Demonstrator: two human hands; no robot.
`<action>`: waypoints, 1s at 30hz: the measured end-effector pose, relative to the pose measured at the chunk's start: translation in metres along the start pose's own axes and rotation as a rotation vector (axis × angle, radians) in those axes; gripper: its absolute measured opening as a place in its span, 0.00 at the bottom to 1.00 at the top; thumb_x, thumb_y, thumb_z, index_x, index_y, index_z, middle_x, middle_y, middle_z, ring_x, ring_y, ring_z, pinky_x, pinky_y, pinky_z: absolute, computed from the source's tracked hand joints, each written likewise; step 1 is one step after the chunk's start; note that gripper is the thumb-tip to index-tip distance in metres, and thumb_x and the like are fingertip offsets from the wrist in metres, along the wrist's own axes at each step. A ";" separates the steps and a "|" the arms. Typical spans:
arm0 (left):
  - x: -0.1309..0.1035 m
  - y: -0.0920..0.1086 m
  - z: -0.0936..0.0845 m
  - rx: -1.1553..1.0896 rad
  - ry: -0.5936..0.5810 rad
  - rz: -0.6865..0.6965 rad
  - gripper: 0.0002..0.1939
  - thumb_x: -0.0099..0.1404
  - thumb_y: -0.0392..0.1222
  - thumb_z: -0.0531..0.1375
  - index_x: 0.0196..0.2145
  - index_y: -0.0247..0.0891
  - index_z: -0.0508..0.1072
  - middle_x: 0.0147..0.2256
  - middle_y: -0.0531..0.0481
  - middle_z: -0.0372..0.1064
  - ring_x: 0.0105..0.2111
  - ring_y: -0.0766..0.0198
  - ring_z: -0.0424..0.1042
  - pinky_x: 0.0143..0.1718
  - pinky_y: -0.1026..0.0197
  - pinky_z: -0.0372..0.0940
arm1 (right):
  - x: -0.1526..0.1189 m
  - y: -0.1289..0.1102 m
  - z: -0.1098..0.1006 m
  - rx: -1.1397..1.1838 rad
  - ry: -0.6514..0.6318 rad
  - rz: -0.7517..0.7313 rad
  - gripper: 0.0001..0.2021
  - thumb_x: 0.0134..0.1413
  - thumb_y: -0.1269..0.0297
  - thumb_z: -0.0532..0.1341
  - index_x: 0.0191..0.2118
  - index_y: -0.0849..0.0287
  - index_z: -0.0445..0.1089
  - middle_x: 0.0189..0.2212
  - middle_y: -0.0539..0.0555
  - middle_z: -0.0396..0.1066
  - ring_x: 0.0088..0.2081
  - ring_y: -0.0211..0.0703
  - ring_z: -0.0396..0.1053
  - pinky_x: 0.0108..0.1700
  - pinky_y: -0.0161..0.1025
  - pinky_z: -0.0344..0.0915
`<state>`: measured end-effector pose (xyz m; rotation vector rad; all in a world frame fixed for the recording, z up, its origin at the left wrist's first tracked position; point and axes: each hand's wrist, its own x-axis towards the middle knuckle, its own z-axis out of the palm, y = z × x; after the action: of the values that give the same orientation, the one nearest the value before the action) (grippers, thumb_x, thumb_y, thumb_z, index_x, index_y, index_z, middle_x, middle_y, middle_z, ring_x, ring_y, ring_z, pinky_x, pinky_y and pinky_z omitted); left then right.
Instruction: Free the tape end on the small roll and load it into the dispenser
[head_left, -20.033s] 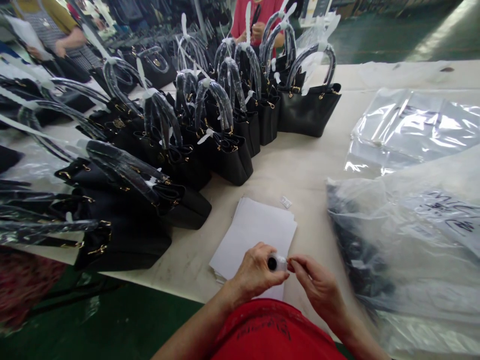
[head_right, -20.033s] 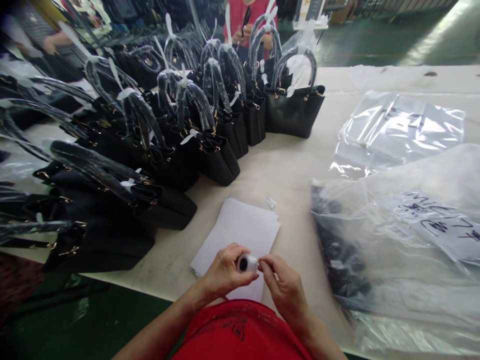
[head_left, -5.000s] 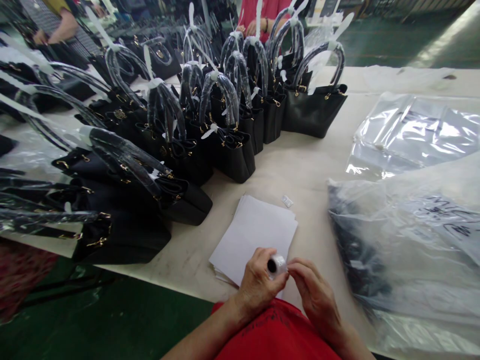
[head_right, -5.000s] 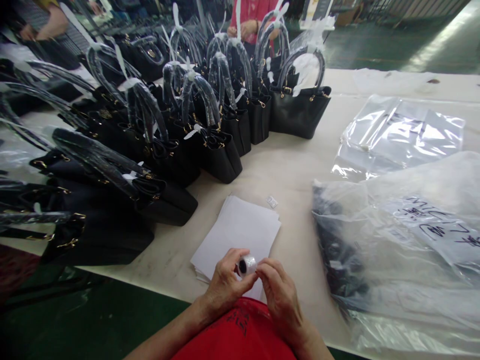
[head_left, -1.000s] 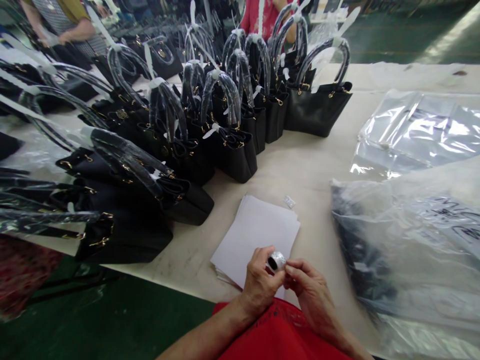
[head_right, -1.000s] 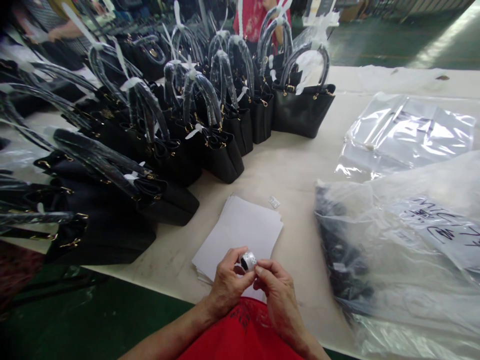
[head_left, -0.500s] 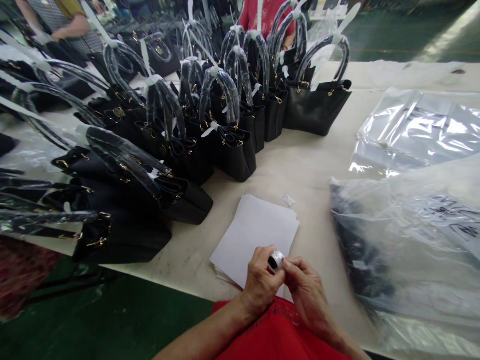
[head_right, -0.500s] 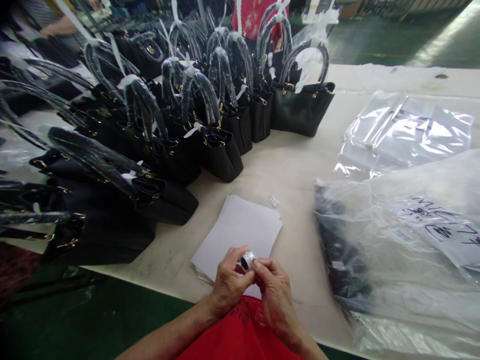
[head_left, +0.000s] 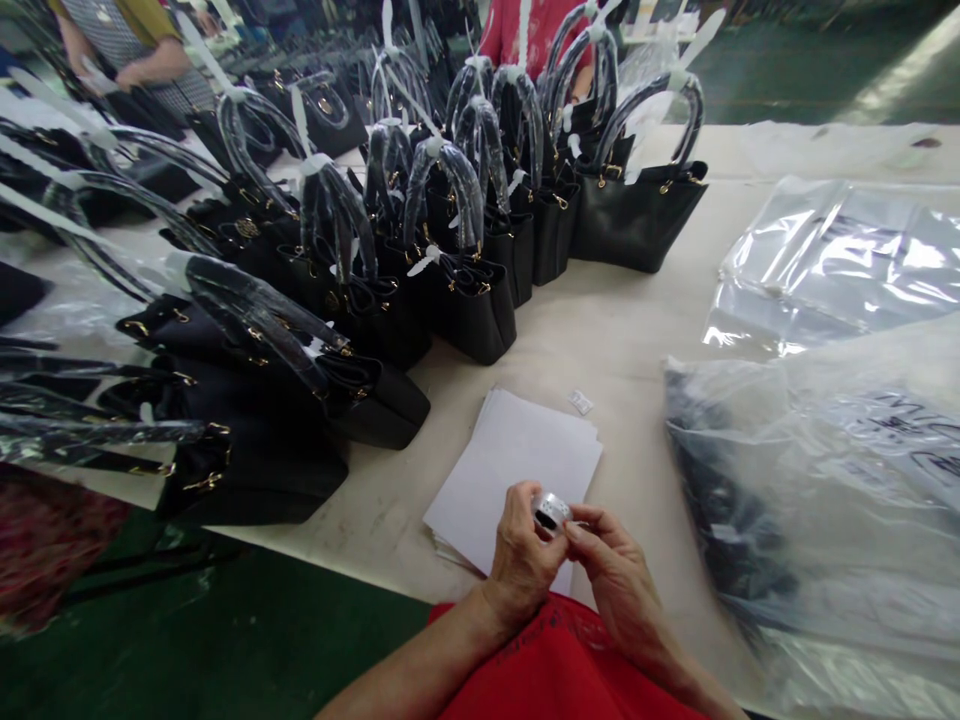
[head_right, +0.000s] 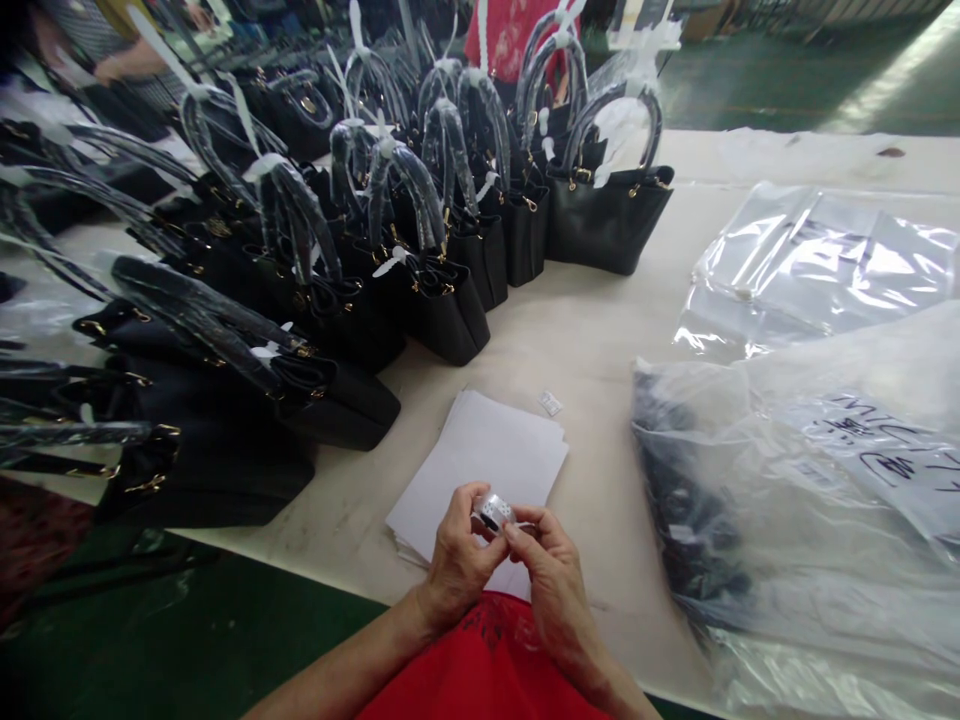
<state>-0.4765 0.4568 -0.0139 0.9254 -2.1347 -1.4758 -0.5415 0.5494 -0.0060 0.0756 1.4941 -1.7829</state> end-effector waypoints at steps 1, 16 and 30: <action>0.000 -0.001 0.000 0.029 0.001 0.007 0.20 0.53 0.40 0.60 0.43 0.35 0.60 0.36 0.46 0.65 0.33 0.62 0.68 0.31 0.61 0.67 | 0.000 0.000 0.001 -0.003 -0.001 0.003 0.16 0.37 0.54 0.69 0.33 0.57 0.72 0.26 0.50 0.70 0.30 0.41 0.62 0.34 0.38 0.57; 0.001 -0.004 0.001 0.287 0.097 0.346 0.08 0.62 0.38 0.55 0.38 0.39 0.58 0.31 0.50 0.61 0.29 0.64 0.65 0.27 0.63 0.64 | 0.004 0.002 0.007 0.002 -0.064 -0.009 0.13 0.42 0.57 0.65 0.36 0.54 0.70 0.33 0.50 0.70 0.36 0.43 0.63 0.36 0.37 0.58; -0.005 -0.016 0.010 0.261 0.117 0.274 0.09 0.61 0.38 0.55 0.40 0.40 0.60 0.33 0.47 0.62 0.34 0.59 0.66 0.34 0.59 0.65 | 0.002 0.001 0.015 0.023 -0.054 -0.031 0.11 0.46 0.57 0.63 0.35 0.54 0.67 0.31 0.47 0.67 0.35 0.40 0.63 0.40 0.34 0.59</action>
<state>-0.4745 0.4633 -0.0319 0.7450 -2.2936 -1.0060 -0.5358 0.5355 -0.0038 0.0156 1.4447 -1.8130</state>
